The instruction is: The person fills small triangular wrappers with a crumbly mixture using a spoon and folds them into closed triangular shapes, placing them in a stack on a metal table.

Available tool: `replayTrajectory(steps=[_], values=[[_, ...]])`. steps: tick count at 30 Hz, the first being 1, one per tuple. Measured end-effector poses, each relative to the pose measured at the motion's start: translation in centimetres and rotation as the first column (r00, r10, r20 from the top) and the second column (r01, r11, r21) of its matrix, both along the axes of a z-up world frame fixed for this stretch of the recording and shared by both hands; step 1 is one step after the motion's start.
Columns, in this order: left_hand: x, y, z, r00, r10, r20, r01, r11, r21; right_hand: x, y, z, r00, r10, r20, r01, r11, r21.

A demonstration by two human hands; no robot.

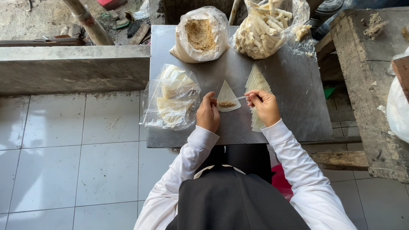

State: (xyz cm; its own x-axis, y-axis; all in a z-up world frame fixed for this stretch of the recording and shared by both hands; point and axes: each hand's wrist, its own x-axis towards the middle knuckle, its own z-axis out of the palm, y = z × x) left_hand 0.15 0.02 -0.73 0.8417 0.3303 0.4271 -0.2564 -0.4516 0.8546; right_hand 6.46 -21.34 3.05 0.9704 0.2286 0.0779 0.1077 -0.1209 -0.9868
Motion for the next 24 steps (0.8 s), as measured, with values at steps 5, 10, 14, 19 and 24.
replayTrajectory(steps=[5,10,14,19,24], values=[[0.0,0.0,-0.1,1.000,-0.025,0.003,0.025,1.000,-0.009,-0.4,-2.3,0.1,0.999,-0.035,0.019,0.035,0.999,-0.013],[0.0,0.0,-0.1,0.999,-0.035,0.006,0.035,0.999,0.009,-0.7,-3.2,0.9,0.991,-0.124,0.042,0.123,0.992,0.029],[-0.1,-0.1,0.1,0.998,-0.056,0.008,0.056,0.998,-0.001,0.8,-1.8,2.5,0.987,-0.156,-0.044,0.162,0.938,0.307],[-0.3,-0.1,0.4,0.997,-0.076,0.013,0.077,0.997,-0.008,6.5,3.9,5.2,0.991,-0.131,-0.007,0.118,0.867,0.484],[-0.2,-0.1,0.7,0.994,-0.108,0.003,0.108,0.994,-0.024,12.1,11.0,8.2,0.996,-0.014,0.089,-0.006,0.977,0.212]])
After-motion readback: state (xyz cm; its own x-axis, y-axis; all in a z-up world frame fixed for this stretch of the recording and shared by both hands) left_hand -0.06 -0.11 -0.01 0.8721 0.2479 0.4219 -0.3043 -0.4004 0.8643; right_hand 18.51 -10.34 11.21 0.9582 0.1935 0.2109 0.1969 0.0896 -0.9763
